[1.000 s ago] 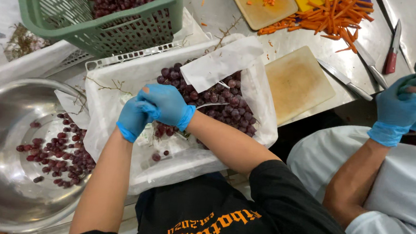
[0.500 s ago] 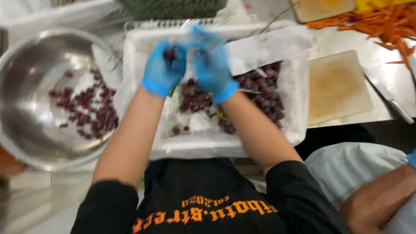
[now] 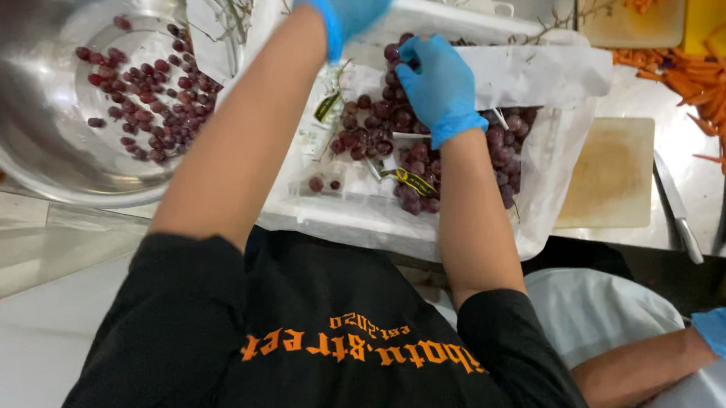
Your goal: The person plucks red grapes from bunches in a styrofoam tray and places the loose grapes into a large metal bowl beside the tray, working through the bunches one at a time by hand while wearing blue gloves.
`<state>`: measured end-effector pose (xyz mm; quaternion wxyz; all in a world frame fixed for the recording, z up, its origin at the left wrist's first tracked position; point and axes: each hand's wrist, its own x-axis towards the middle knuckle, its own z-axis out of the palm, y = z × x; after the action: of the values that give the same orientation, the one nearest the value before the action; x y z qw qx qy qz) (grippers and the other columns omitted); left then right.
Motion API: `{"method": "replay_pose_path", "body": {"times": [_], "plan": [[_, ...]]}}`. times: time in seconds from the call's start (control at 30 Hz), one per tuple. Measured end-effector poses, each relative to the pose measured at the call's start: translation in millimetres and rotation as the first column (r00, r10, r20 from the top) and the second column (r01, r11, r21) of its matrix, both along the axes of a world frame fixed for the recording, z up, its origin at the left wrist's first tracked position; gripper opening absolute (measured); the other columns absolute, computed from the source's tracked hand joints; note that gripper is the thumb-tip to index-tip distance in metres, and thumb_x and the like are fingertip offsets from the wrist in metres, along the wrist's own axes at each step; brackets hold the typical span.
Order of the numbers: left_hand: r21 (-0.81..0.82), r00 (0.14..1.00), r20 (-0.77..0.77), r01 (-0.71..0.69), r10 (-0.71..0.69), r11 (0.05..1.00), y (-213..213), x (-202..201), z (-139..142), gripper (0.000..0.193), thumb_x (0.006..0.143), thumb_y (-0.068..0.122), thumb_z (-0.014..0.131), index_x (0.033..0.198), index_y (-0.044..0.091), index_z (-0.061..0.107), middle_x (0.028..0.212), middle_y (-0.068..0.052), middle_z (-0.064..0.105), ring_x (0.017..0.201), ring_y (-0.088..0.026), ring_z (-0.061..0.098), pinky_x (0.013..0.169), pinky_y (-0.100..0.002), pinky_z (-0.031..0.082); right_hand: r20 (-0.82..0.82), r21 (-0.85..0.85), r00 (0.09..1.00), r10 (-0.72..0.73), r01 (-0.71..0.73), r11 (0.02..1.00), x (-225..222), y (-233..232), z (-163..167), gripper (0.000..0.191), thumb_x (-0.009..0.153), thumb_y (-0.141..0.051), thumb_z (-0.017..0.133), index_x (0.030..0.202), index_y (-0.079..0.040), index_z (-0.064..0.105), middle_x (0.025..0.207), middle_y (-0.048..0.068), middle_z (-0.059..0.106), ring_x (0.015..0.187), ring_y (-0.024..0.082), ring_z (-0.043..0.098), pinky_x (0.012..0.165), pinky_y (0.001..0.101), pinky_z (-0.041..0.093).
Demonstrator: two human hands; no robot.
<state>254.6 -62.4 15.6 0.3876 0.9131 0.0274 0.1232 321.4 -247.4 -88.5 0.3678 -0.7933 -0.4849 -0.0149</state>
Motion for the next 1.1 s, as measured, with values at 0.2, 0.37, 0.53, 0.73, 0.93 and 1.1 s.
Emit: {"method": "replay_pose_path", "body": {"times": [0.2, 0.37, 0.53, 0.73, 0.93, 1.1], "plan": [[0.215, 0.766, -0.615, -0.064, 0.186, 0.975, -34.6, -57.3, -100.3, 0.042, 0.084, 0.04, 0.073, 0.111, 0.007, 0.07, 0.122, -0.024, 0.066, 0.107, -0.043, 0.066, 0.093, -0.049, 0.052, 0.177, -0.164, 0.98, -0.091, 0.121, 0.979, -1.7, 16.9, -13.1, 0.016, 0.083, -0.014, 0.072, 0.099, -0.011, 0.069, 0.092, 0.018, 0.068, 0.084, 0.041, 0.066, 0.069, 0.0508, 0.053], [0.289, 0.751, -0.616, -0.067, 0.239, 0.955, -29.6, -51.6, -142.4, 0.049, 0.08, 0.032, 0.079, 0.119, 0.007, 0.067, 0.126, -0.021, 0.066, 0.114, -0.041, 0.064, 0.096, -0.05, 0.052, 0.204, -0.188, 0.968, -0.146, 0.186, 0.964, -11.3, 26.9, -9.3, 0.013, 0.086, -0.012, 0.066, 0.099, -0.01, 0.069, 0.088, 0.017, 0.069, 0.082, 0.041, 0.067, 0.069, 0.0524, 0.053], [0.26, 0.676, -0.733, 0.179, 0.074, 0.949, -28.8, -41.3, -126.3, 0.044, 0.08, 0.029, 0.078, 0.119, 0.009, 0.071, 0.125, -0.022, 0.067, 0.116, -0.04, 0.064, 0.099, -0.047, 0.051, 0.248, -0.177, 0.961, -0.123, 0.17, 0.969, -21.9, 37.2, -7.6, 0.012, 0.082, -0.008, 0.064, 0.093, -0.01, 0.069, 0.087, 0.017, 0.069, 0.082, 0.038, 0.069, 0.068, 0.0507, 0.054], [0.193, 0.799, -0.595, 0.045, 0.081, 0.98, -28.9, -44.8, -144.0, 0.038, 0.085, 0.021, 0.064, 0.121, 0.012, 0.075, 0.126, -0.02, 0.071, 0.116, -0.04, 0.068, 0.097, -0.049, 0.054, 0.459, -0.369, 0.875, -0.153, 0.345, 0.863, -36.1, 59.1, -11.8, 0.019, 0.087, -0.024, 0.066, 0.077, -0.009, 0.073, 0.09, 0.014, 0.065, 0.082, 0.034, 0.068, 0.063, 0.0464, 0.053], [0.119, 0.906, -0.416, 0.136, -0.076, 0.984, -38.0, -41.9, -134.0, 0.054, 0.078, 0.039, 0.082, 0.117, 0.004, 0.07, 0.123, -0.026, 0.066, 0.113, -0.044, 0.062, 0.095, -0.048, 0.05, 0.506, -0.429, 0.837, -0.209, 0.455, 0.78, -32.7, 61.3, -9.0, 0.013, 0.083, -0.017, 0.065, 0.088, -0.008, 0.074, 0.097, 0.012, 0.065, 0.088, 0.031, 0.068, 0.071, 0.0436, 0.055], [0.013, 0.818, -0.569, -0.092, 0.083, 0.996, -49.5, -43.2, -125.4, 0.052, 0.074, 0.037, 0.082, 0.112, 0.003, 0.069, 0.118, -0.025, 0.07, 0.111, -0.04, 0.067, 0.097, -0.045, 0.052, 0.245, -0.126, 0.951, -0.186, 0.221, 0.967, -13.9, 29.0, -4.4, 0.013, 0.08, -0.012, 0.067, 0.091, -0.011, 0.073, 0.099, 0.018, 0.065, 0.088, 0.037, 0.066, 0.072, 0.0471, 0.054]]}}
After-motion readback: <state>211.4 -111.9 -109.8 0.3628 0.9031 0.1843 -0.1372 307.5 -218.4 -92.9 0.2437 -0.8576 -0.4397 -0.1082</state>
